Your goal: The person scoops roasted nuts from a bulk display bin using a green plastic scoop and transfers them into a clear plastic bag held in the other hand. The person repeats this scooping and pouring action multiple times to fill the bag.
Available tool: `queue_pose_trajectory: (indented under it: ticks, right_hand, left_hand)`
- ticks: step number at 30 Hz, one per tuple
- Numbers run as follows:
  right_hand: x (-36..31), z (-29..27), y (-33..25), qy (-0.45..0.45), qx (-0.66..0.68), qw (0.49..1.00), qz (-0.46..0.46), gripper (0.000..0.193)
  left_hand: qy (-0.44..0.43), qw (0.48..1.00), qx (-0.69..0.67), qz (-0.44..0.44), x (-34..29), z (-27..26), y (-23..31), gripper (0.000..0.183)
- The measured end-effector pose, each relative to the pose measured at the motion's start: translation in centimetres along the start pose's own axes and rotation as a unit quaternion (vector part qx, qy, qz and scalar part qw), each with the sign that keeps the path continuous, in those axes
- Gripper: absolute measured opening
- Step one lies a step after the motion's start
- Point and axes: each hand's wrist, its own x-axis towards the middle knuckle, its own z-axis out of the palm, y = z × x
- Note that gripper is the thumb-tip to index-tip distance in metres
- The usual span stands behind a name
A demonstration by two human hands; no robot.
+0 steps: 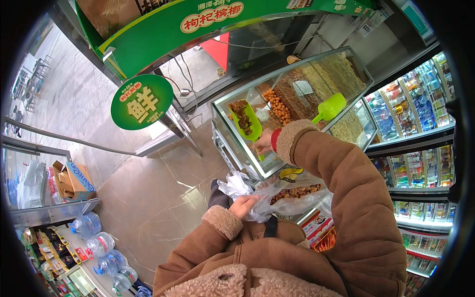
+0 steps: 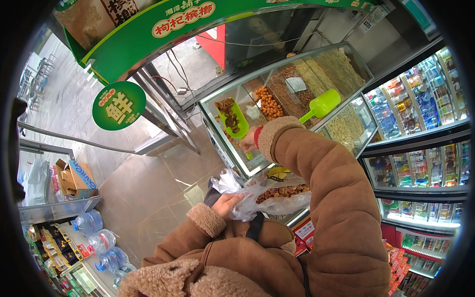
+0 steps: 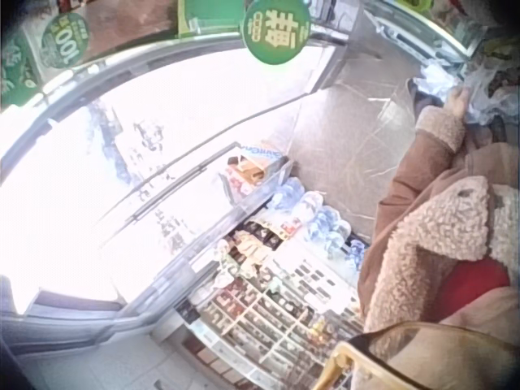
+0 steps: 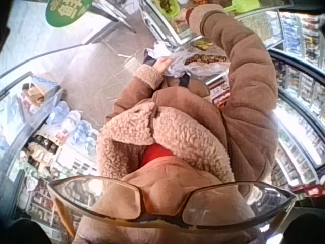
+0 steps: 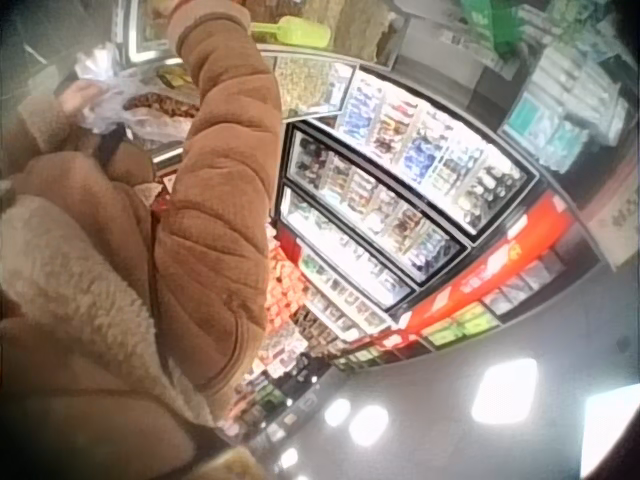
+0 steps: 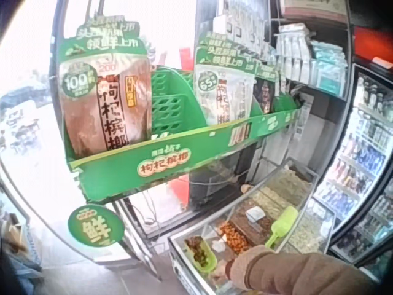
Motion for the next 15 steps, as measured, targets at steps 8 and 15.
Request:
queue_pose_trajectory:
  ticks: [8, 15]
  right_hand:
    - [-2.0, -0.6, -0.2, -0.001, 0.031, 0.998, -0.056, 0.017]
    - [-5.3, -2.5, -1.0, -0.009, 0.003, 0.998, -0.062, 0.015]
  left_hand:
    - [0.011, 0.999, 0.010, 0.030, -0.5, 1.4, 1.6, 0.041]
    - [0.025, 0.999, 0.038, 0.027, 0.4, 1.0, 0.5, 0.039]
